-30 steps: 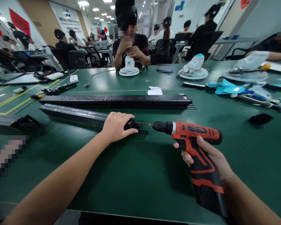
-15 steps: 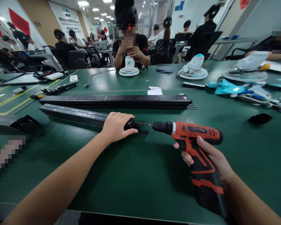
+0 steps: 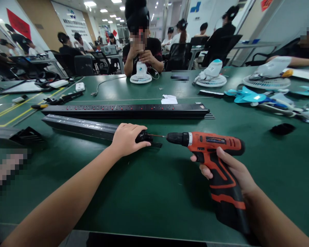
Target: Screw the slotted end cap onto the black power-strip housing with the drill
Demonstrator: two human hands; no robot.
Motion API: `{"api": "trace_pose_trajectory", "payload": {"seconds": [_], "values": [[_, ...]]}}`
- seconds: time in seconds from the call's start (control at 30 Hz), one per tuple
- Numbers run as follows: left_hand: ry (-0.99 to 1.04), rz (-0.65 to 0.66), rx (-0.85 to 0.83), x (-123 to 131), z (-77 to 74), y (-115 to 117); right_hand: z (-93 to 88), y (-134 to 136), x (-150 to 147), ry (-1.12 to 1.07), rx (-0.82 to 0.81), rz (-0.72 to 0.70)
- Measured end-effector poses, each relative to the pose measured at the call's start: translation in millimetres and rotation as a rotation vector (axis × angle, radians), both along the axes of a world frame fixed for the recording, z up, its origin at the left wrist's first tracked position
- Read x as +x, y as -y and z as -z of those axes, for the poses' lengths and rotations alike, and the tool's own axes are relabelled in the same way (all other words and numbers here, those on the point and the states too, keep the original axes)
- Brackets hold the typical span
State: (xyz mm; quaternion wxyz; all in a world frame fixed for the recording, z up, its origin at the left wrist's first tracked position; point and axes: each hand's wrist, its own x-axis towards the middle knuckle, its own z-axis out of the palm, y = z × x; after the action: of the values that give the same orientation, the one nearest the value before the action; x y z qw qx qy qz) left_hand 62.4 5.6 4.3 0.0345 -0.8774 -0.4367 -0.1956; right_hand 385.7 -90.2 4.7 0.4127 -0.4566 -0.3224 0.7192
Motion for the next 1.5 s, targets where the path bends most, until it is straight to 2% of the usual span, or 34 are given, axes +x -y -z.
{"api": "trace_pose_trajectory", "payload": {"seconds": [0.2, 0.4, 0.67, 0.8, 0.9, 1.13, 1.23, 1.33, 1.5], "values": [[0.009, 0.013, 0.034, -3, 2.4, 4, -8.0, -2, -2, -0.007, -0.029, 0.087], [-0.013, -0.001, 0.041, -3, 2.2, 7, -10.3, -5, 0, -0.063, -0.076, 0.067], [-0.016, -0.002, 0.026, -4, 0.9, 10, -13.9, -2, -3, 0.061, 0.081, 0.068], [-0.014, -0.008, 0.008, -5, -0.1, 11, -11.6, 0, -1, 0.093, 0.103, 0.007], [-0.019, 0.0, -0.015, -7, -3.2, 11, -13.9, 0, -1, 0.091, 0.067, -0.039], [-0.113, 0.087, -0.136, -23, -20.9, 11, -36.8, -3, -10, 0.099, 0.042, 0.035], [-0.169, 0.029, -0.127, -35, -25.3, 6, -42.1, -5, -9, 0.086, 0.014, 0.028], [-0.205, -0.06, -0.116, -47, -24.3, -1, -39.2, -7, -6, 0.059, -0.012, 0.026], [-0.207, -0.067, -0.095, -55, -17.0, -10, -29.0, -9, -5, -0.015, -0.033, -0.003]]}}
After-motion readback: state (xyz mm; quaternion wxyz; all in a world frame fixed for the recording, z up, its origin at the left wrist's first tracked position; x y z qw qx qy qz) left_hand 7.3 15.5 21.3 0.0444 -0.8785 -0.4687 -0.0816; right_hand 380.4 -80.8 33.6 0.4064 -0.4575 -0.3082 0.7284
